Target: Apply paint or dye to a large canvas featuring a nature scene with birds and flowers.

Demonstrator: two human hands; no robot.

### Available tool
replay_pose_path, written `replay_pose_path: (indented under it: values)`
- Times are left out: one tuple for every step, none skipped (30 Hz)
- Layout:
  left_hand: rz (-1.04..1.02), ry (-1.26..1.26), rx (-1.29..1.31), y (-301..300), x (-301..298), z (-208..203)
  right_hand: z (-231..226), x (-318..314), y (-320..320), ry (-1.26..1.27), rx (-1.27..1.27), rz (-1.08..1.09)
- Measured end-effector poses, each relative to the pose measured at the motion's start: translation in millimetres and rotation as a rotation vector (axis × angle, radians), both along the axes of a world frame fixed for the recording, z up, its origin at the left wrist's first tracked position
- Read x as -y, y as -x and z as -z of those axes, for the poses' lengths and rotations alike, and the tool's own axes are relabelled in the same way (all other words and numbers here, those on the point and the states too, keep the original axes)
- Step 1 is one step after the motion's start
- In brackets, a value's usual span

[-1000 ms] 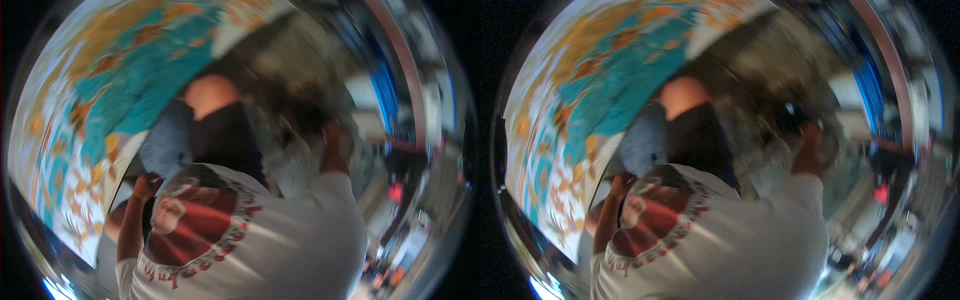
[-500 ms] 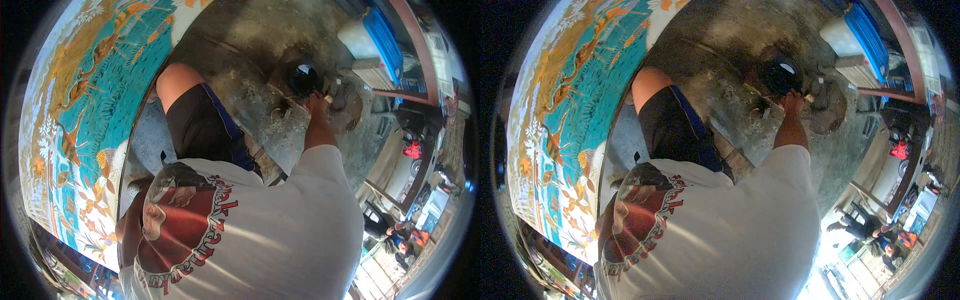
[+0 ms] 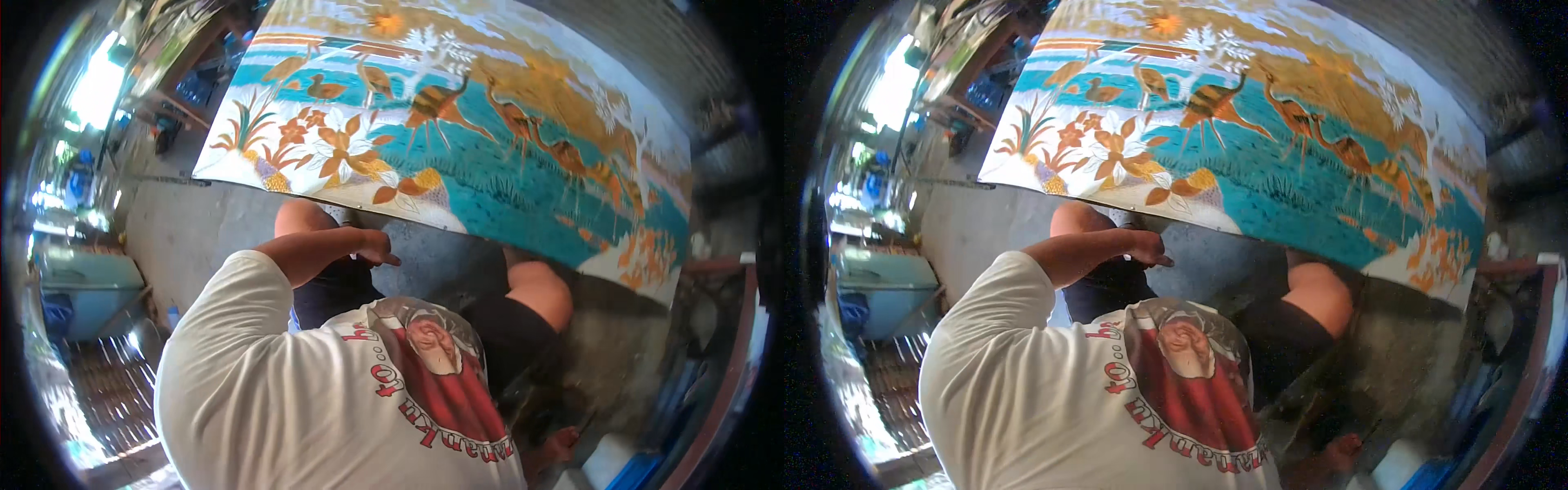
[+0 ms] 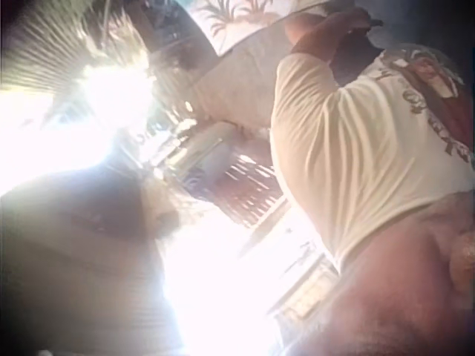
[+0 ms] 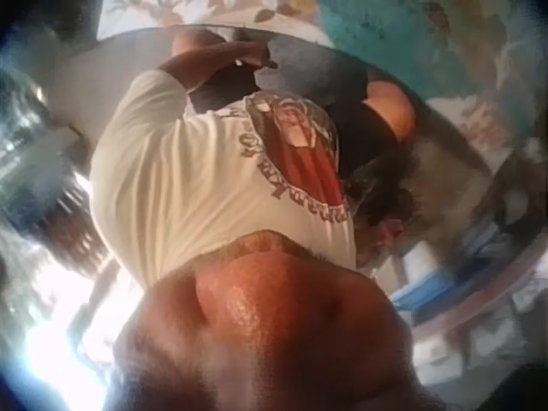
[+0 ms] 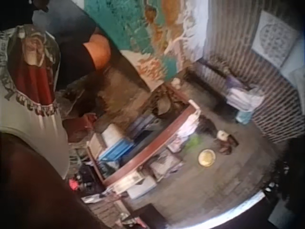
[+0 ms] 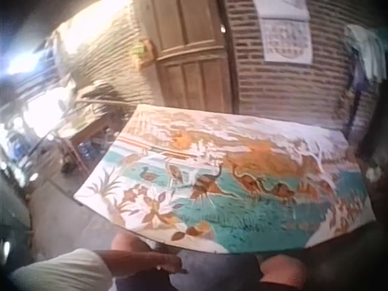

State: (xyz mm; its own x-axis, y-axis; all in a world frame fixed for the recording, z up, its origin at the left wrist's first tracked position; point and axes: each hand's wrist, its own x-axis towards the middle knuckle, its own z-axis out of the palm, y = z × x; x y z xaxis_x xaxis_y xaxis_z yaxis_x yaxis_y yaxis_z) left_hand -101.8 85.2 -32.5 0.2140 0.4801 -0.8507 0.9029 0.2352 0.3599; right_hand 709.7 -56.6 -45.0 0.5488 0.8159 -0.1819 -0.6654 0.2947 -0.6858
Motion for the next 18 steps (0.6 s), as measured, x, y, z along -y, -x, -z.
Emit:
replay_pose_path:
  values:
    - [-0.068,0.069,0.037,4,-3,-16,-3,-35,12,-0.088,-0.077,-0.050]
    - [-0.160,0.143,0.060,-4,-14,-43,-20,-64,9,-0.112,-0.056,-0.052]
    - [-0.166,0.119,0.076,-5,-19,-55,-39,-105,14,-0.041,-0.065,-0.005]
    - [-0.207,0.211,0.136,-5,-27,-60,-58,-149,30,0.031,-0.073,0.048]
    - [-0.245,0.303,0.198,-5,-33,-63,-74,-188,51,-0.088,-0.068,-0.111]
    - [-0.232,0.270,0.223,-6,-43,-66,-97,-228,75,-0.215,-0.052,-0.265]
    - [-0.243,0.324,0.351,-2,-46,-65,-121,-269,130,-0.241,-0.047,-0.366]
    - [-0.253,0.377,0.479,1,-48,-62,-146,-305,196,-0.266,-0.042,-0.469]
    - [-0.228,0.347,0.504,-1,-58,-63,-175,-331,238,-0.294,-0.043,-0.513]
    - [-0.219,0.334,0.550,-1,-66,-62,-195,-356,277,-0.314,-0.049,-0.564]
    - [-0.220,0.324,0.594,-1,-69,-60,-212,-378,320,-0.318,0.010,-0.713]
    - [-0.204,0.305,0.612,-5,-72,-57,-223,-403,359,-0.318,0.045,-0.798]
    - [-0.048,0.248,0.500,-7,-68,-54,-232,-424,417,-0.285,0.020,-0.780]
    - [0.110,0.188,0.386,-12,-66,-49,-239,-440,474,-0.252,0.000,-0.756]
    - [0.269,0.123,0.272,-17,-64,-44,-238,-461,514,-0.300,0.086,-0.860]
    - [0.270,0.110,0.283,-19,-59,-36,-231,-486,553,-0.326,0.117,-0.983]
    - [0.242,0.141,0.312,-18,-51,-25,-227,-498,603,-0.266,0.136,-1.006]
    - [0.210,0.174,0.340,-14,-49,-16,-222,-507,657,-0.206,0.152,-1.033]
